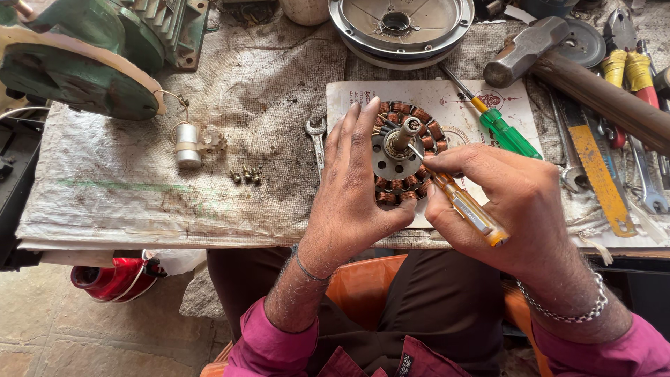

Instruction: The person sits at a workbench and uses a screwdriver to work on the shaft end of an electric motor armature, holding the wound rotor steady with the other hand while turning the screwdriver repeatedly. Small screws lie on the bench beside the motor as the person continues working on the component.

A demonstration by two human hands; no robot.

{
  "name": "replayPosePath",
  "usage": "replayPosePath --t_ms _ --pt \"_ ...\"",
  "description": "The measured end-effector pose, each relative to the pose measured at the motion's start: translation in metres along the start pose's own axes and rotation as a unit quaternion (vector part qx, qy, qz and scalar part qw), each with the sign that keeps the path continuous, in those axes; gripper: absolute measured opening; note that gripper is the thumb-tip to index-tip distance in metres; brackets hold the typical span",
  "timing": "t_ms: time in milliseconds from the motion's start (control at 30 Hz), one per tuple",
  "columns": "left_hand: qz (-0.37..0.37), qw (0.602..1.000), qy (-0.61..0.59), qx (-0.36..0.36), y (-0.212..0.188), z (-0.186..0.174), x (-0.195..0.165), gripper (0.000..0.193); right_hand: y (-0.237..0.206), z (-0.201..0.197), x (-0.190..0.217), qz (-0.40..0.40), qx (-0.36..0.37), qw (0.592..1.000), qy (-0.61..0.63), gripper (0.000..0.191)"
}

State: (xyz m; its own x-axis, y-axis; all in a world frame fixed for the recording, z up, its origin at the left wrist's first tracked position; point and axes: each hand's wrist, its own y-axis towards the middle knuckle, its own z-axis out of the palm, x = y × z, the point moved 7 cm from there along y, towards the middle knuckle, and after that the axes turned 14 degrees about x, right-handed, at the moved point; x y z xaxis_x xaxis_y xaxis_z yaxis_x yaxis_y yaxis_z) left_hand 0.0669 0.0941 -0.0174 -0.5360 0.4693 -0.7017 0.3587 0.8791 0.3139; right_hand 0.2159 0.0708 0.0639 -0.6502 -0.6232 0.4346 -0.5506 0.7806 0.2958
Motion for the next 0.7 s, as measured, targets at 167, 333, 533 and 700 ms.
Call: replayPosePath --t_ms 167,333,533,700 --pt "0.008 1.000 0.008 -0.003 0.0001 0.0001 -0.0004 0.121 -0.0012 -0.0003 0.0007 0.000 -0.002 1.000 0.001 0.031" --pt "0.011 1.000 0.006 0.001 -0.0001 0.0000 0.0000 0.121 0.0003 0.0011 0.0001 -0.005 -0.008 1.000 -0.009 0.030" --pt "0.011 1.000 -0.004 0.003 -0.0020 -0.0017 0.0000 0.120 0.0005 0.0026 -0.0002 -0.005 -0.005 1.000 -0.002 0.028" --pt "0.009 1.000 0.001 0.005 -0.0013 -0.0019 -0.0008 0.119 0.0016 0.0015 0.0010 -0.013 0.004 1.000 -0.013 0.030"
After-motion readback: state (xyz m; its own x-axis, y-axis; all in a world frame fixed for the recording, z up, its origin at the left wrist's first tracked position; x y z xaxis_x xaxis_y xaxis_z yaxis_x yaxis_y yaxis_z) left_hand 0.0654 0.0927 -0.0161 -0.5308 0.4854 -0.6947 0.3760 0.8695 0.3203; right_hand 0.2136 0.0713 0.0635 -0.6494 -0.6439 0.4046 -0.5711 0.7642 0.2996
